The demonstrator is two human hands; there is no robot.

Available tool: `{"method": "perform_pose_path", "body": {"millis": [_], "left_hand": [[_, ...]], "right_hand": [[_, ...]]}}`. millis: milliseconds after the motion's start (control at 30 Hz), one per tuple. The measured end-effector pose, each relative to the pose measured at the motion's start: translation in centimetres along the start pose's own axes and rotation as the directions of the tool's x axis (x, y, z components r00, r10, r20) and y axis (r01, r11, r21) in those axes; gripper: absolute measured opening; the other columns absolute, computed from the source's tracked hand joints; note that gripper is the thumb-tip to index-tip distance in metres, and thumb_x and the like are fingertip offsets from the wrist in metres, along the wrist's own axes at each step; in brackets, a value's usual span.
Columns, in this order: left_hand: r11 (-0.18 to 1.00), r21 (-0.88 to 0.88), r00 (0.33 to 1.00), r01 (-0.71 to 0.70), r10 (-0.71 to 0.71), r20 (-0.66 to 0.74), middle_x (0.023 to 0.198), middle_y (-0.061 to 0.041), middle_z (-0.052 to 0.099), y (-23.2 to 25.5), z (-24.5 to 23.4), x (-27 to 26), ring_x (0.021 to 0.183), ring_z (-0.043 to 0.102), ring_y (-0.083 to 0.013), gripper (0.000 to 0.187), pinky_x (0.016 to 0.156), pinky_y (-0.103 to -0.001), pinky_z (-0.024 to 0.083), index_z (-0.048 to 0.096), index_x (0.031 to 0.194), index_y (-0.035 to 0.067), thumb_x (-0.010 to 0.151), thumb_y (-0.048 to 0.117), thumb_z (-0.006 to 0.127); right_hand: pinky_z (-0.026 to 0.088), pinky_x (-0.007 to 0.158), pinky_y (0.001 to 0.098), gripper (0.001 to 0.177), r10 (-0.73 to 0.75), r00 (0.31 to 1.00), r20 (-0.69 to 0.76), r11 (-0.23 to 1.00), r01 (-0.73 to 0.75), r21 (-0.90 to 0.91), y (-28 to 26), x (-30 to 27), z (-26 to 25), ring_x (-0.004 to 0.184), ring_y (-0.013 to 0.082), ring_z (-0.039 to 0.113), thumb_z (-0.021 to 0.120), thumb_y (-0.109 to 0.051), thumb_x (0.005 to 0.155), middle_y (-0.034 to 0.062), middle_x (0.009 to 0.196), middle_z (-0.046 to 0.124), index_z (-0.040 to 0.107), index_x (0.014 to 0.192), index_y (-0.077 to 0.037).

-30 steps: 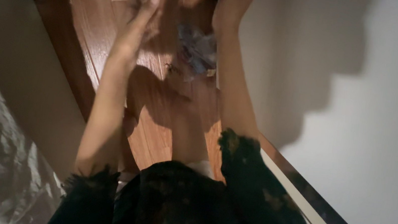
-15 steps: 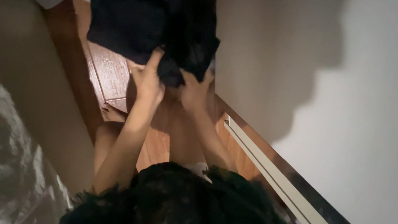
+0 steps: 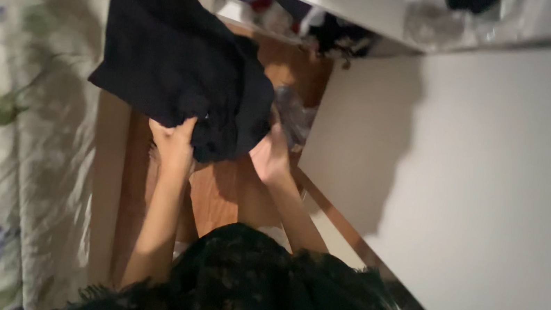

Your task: The person folds a light-colored striped shirt and a pair of black shorts on a bed and places them into an open suitcase.

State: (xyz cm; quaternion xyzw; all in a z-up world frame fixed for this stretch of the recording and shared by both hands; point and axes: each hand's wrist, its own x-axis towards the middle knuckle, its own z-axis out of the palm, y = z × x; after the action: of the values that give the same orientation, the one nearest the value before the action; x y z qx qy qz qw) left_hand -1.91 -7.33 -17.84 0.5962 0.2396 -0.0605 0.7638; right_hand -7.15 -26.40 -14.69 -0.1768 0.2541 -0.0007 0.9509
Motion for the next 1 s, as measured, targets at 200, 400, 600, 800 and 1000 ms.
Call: {"method": "perform_pose_path", "body": {"millis": [200, 400, 600, 800, 1000], "left_hand": [[0.999, 0.034, 0.995, 0.035, -0.032, -0.096, 0.138, -0.012, 0.058, 6.9, -8.2, -2.9, 0.125, 0.059, -0.0219, 0.069, 0.111, -0.036, 0.047, 0.043, 0.144, 0.000, 0.084, -0.002, 0.077], [0.988, 0.104, 0.973, -0.111, 0.129, -0.191, 0.124, -0.008, 0.066, 13.6, -14.6, -4.7, 0.114, 0.064, -0.0185, 0.056, 0.103, -0.032, 0.050, 0.055, 0.129, -0.002, 0.078, 0.000, 0.079], [0.914, 0.377, 0.910, -0.152, 0.278, -0.308, 0.107, -0.009, 0.074, 23.9, -20.3, -5.1, 0.097, 0.069, -0.0198, 0.044, 0.090, -0.031, 0.055, 0.066, 0.113, -0.005, 0.073, 0.002, 0.084], [0.886, 0.393, 0.829, -0.247, 0.403, -0.388, 0.126, -0.018, 0.067, 28.5, -28.2, -2.3, 0.116, 0.065, -0.0250, 0.068, 0.106, -0.034, 0.050, 0.053, 0.136, -0.006, 0.074, 0.004, 0.079], [0.909, 0.277, 0.751, -0.310, 0.413, -0.515, 0.159, -0.022, 0.046, 24.6, -35.3, 4.5, 0.147, 0.047, -0.0295, 0.077, 0.124, -0.038, 0.034, 0.028, 0.160, -0.002, 0.094, 0.003, 0.068]], "right_hand": [[0.017, 0.104, 0.0475, 0.067, 0.215, 0.977, -0.010, 0.908, -0.203, -0.367, 1.9, 2.1, 8.3, 0.111, 0.0359, 0.021, 0.061, -0.011, 0.103, 0.0216, 0.126, 0.032, 0.030, 0.162, -0.006], [0.033, 0.124, 0.0358, 0.080, 0.210, 0.964, 0.161, 0.743, -0.050, -0.667, 10.0, 1.2, 17.7, 0.150, 0.0252, 0.038, 0.064, 0.011, 0.090, 0.0157, 0.163, 0.035, 0.031, 0.161, -0.006], [0.021, 0.126, 0.0327, 0.084, 0.028, 0.984, 0.175, 0.679, 0.110, -0.726, 20.6, -1.2, 22.6, 0.158, 0.0215, 0.022, 0.068, 0.013, 0.086, 0.0131, 0.168, 0.028, 0.033, 0.160, -0.005], [0.014, 0.130, 0.0315, 0.086, -0.093, 0.962, 0.256, 0.685, 0.248, -0.684, 29.8, -0.6, 28.8, 0.159, 0.0211, 0.023, 0.072, 0.015, 0.088, 0.0115, 0.170, 0.028, 0.032, 0.160, -0.007], [0.019, 0.128, 0.0363, 0.086, -0.047, 0.948, 0.313, 0.720, 0.249, -0.647, 35.7, 2.1, 32.6, 0.154, 0.0248, 0.029, 0.072, 0.014, 0.087, 0.0116, 0.167, 0.029, 0.031, 0.160, -0.008]]}}
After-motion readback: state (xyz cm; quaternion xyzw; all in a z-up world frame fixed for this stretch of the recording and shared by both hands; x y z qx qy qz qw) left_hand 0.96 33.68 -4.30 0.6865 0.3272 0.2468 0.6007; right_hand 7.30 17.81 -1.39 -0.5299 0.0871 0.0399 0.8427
